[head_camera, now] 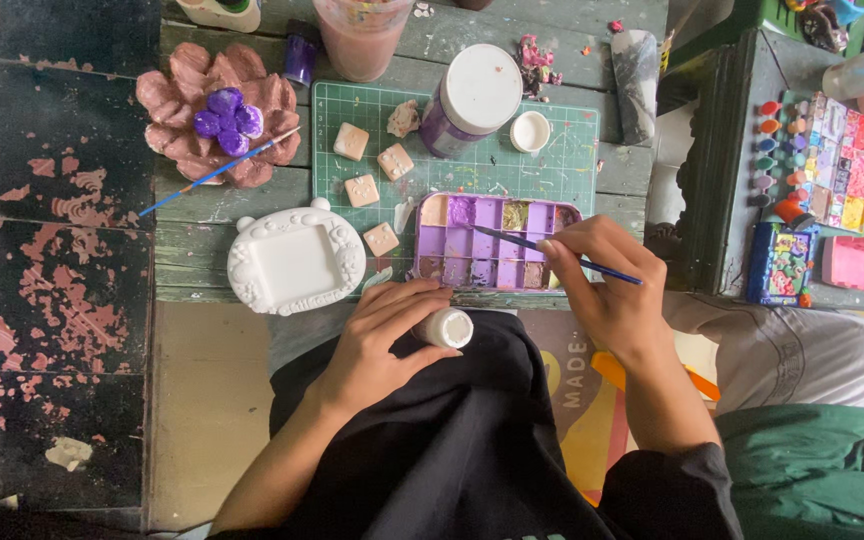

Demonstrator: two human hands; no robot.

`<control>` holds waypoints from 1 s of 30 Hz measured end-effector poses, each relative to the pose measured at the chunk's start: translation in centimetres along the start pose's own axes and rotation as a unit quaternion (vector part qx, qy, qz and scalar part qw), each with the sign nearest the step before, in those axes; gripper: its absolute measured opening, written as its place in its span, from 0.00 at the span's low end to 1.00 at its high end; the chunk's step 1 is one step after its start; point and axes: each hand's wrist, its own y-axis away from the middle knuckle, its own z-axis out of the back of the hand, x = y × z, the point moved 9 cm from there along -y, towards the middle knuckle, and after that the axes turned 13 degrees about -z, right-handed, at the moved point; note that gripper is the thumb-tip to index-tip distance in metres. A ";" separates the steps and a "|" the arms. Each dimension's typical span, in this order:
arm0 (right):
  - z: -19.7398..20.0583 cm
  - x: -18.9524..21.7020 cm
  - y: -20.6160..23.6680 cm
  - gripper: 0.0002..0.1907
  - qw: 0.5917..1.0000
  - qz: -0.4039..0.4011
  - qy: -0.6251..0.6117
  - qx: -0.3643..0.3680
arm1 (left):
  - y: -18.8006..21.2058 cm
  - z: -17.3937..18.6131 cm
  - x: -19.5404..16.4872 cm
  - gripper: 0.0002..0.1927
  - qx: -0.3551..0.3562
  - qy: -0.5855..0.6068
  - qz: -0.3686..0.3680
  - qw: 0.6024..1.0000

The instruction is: The person sits at a craft table and uses a brush to load purple paint from a small palette, briefly handles and closes a small paint bottle, then holds a white decorative frame in one hand and paints its surface purple with the brush, rotating it to cover different areas.

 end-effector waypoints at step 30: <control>-6.3 -3.3 8.9 0.14 0.964 0.236 0.090 -0.076 | 0.2 -0.4 0.2 0.29 0.008 -0.005 0.004 1.000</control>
